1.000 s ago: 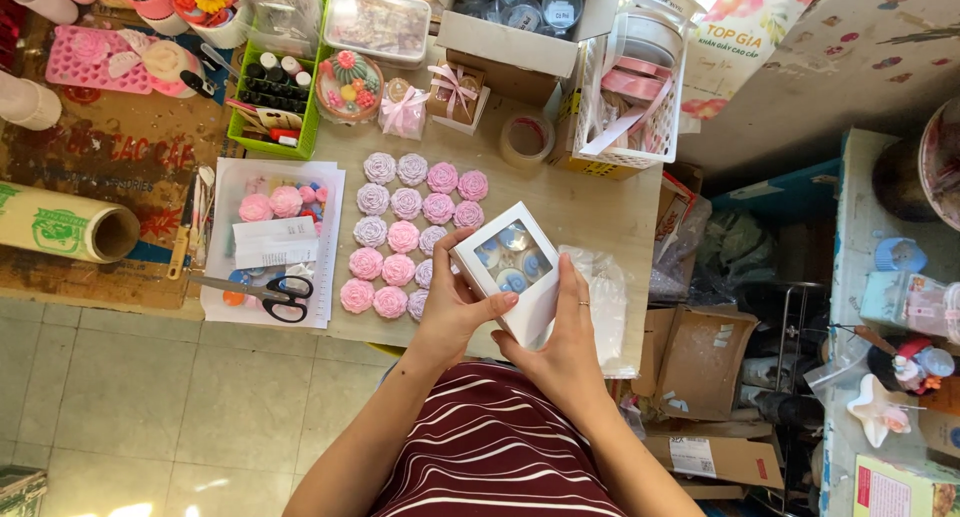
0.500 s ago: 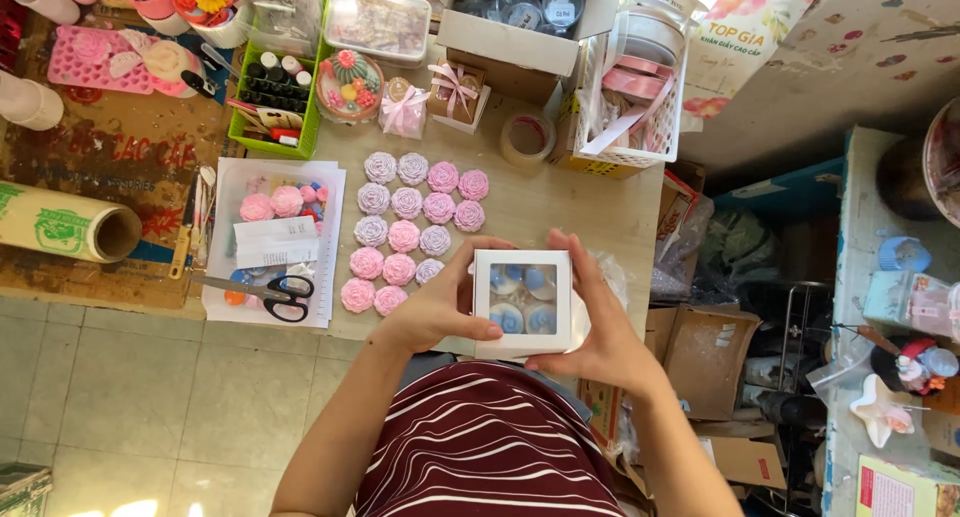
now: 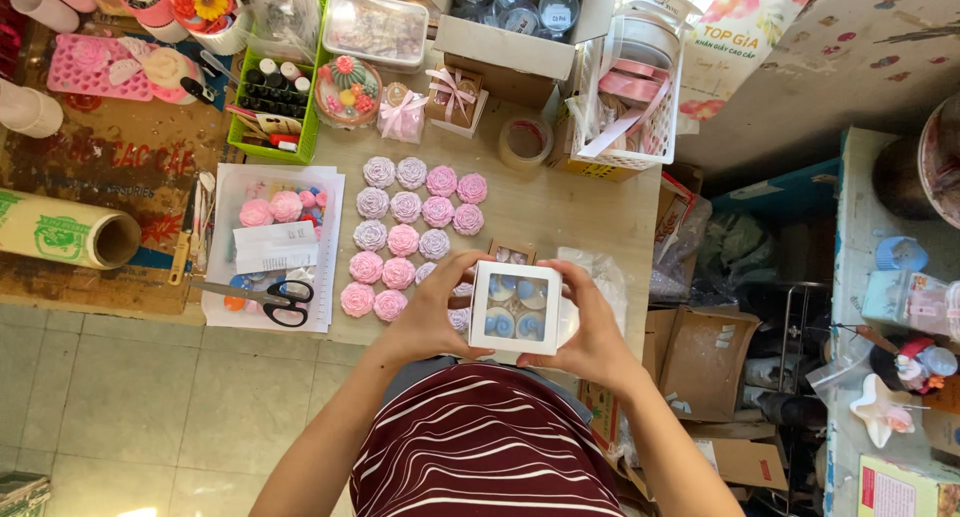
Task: Packaging rose-shaped candles into boxes and wrapping them in plastic.
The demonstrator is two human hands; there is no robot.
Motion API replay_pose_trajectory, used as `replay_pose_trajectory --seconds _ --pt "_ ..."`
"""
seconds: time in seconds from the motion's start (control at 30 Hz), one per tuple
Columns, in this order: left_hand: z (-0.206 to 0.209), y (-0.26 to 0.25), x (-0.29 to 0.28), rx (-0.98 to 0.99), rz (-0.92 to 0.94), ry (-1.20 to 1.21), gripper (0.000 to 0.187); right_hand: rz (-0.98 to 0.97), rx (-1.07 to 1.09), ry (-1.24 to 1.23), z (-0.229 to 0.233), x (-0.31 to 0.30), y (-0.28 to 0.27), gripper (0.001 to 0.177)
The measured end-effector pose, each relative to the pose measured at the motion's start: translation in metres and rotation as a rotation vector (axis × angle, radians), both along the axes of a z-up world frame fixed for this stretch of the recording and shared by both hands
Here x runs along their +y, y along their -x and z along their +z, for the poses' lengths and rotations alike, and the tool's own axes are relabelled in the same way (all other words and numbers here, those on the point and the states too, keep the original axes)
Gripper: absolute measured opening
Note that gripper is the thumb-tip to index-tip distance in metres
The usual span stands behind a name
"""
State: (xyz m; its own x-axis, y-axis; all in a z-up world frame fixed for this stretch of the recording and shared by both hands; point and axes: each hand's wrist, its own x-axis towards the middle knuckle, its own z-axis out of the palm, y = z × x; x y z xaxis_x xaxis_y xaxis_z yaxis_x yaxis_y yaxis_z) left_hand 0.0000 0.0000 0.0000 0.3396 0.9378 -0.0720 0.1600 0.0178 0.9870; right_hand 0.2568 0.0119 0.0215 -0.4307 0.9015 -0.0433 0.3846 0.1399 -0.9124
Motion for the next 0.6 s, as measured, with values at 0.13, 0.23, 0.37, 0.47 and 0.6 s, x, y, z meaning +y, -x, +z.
replay_pose_trajectory --seconds 0.13,0.23,0.37,0.47,0.6 --pt "-0.024 -0.001 -0.003 -0.102 0.010 0.114 0.105 0.084 -0.022 0.079 0.000 0.005 -0.002 0.122" --pt "-0.029 0.000 -0.001 -0.181 -0.004 0.218 0.108 0.147 -0.129 0.031 -0.006 0.007 -0.002 0.119" --pt "-0.045 0.002 0.003 -0.529 -0.058 0.379 0.122 0.089 -0.254 -0.041 -0.026 0.015 0.004 0.112" --pt "-0.073 0.001 0.004 -0.693 0.022 0.541 0.115 0.072 -0.248 -0.085 -0.037 0.028 0.015 0.110" --pt "-0.117 0.013 0.001 -0.658 0.247 0.650 0.092 0.200 -0.057 -0.003 -0.055 0.069 0.029 0.115"
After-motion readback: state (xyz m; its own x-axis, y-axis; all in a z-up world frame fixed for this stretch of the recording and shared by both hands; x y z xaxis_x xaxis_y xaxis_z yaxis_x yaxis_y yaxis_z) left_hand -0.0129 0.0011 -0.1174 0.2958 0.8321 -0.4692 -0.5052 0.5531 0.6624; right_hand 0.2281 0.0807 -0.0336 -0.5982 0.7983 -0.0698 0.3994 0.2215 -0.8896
